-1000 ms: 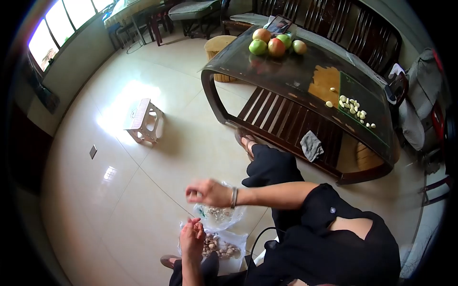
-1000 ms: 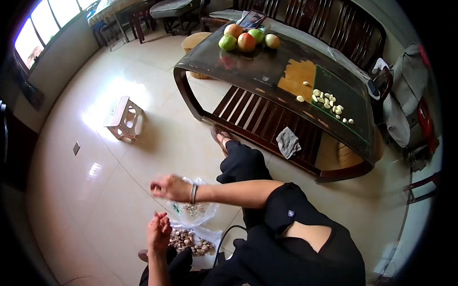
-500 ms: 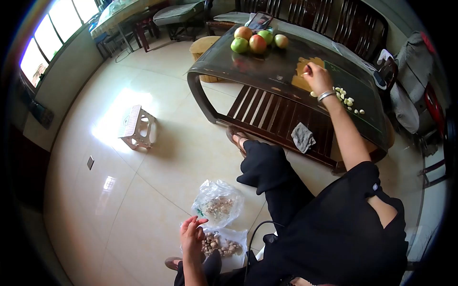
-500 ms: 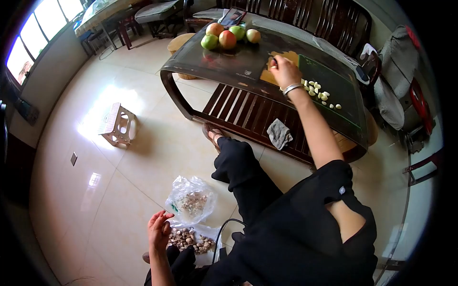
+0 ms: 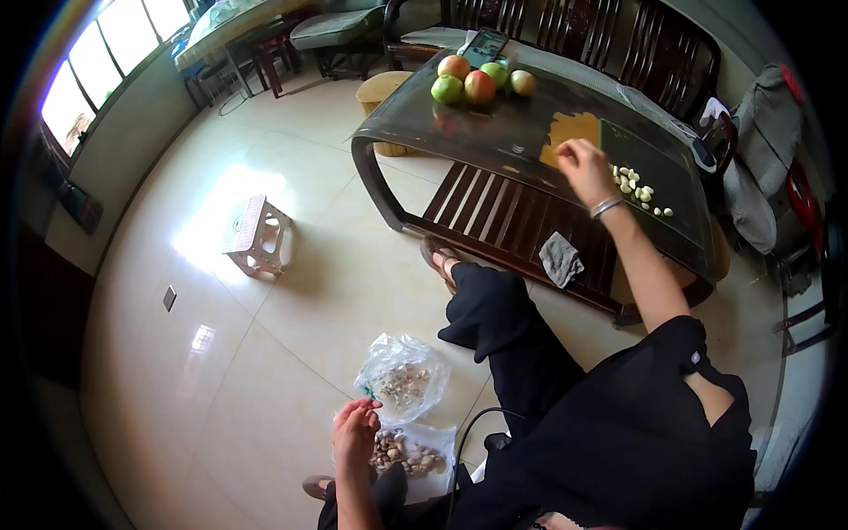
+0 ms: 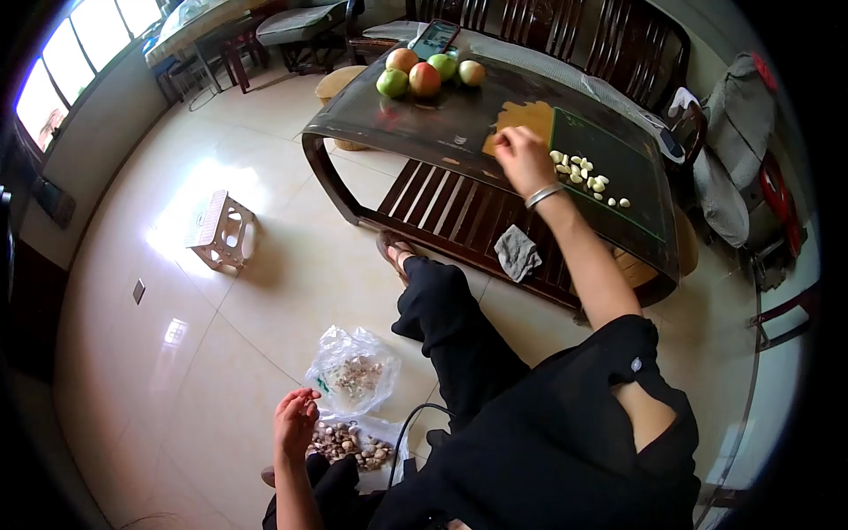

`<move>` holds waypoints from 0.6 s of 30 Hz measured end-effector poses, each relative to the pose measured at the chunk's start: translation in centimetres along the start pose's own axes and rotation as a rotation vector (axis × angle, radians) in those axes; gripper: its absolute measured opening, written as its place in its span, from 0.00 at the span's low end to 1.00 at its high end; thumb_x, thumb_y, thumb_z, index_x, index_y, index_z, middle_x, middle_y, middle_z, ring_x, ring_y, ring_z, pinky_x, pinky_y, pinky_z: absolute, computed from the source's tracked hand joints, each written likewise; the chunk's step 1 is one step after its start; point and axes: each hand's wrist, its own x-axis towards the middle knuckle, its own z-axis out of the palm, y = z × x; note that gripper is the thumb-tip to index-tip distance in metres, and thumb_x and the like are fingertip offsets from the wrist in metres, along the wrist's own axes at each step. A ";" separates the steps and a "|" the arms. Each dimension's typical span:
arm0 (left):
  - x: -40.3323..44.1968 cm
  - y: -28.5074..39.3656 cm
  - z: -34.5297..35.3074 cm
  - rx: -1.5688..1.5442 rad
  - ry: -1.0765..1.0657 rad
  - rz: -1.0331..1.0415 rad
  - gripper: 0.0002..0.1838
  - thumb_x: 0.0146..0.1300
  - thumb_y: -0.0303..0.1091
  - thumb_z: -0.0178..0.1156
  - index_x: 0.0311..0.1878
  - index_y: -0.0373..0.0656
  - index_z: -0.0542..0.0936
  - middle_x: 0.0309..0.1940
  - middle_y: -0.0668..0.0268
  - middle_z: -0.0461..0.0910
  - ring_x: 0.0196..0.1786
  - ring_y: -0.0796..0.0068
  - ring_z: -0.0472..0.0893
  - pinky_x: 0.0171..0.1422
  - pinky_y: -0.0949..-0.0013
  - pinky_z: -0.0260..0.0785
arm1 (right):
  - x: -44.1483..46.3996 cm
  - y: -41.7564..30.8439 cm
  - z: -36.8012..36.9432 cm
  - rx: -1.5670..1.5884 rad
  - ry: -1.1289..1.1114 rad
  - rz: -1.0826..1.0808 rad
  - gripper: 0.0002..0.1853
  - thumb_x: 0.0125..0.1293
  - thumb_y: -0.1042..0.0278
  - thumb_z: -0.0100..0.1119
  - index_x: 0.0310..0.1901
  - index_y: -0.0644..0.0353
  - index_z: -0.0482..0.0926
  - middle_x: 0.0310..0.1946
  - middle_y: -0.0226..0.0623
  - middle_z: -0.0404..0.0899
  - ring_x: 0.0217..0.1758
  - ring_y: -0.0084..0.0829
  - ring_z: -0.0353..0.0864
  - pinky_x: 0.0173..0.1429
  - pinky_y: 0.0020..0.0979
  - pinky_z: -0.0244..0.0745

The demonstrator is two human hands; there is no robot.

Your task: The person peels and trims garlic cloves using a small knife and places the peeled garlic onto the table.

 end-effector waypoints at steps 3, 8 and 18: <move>0.0 0.2 0.5 0.037 -0.044 0.003 0.09 0.61 0.26 0.47 0.43 0.36 0.70 0.35 0.50 0.76 0.20 0.81 0.66 0.24 0.79 0.59 | -2.0 -9.1 1.5 0.299 -0.111 -0.145 0.04 0.52 0.71 0.57 0.30 0.61 0.77 0.28 0.40 0.77 0.31 0.37 0.77 0.36 0.32 0.73; -0.1 0.1 0.1 0.020 -0.104 0.000 0.09 0.61 0.27 0.47 0.44 0.36 0.70 0.35 0.49 0.76 0.18 0.81 0.66 0.24 0.80 0.59 | -10.3 -20.4 8.8 0.780 -0.608 -0.281 0.08 0.54 0.65 0.56 0.28 0.62 0.77 0.25 0.44 0.76 0.29 0.40 0.77 0.36 0.34 0.72; -0.5 0.0 -1.0 -0.040 0.007 0.029 0.14 0.63 0.28 0.48 0.51 0.39 0.65 0.30 0.57 0.76 0.17 0.81 0.66 0.21 0.80 0.59 | -20.1 -26.7 15.6 0.966 -1.122 -0.338 0.14 0.54 0.57 0.56 0.34 0.61 0.74 0.24 0.44 0.76 0.30 0.44 0.77 0.34 0.38 0.71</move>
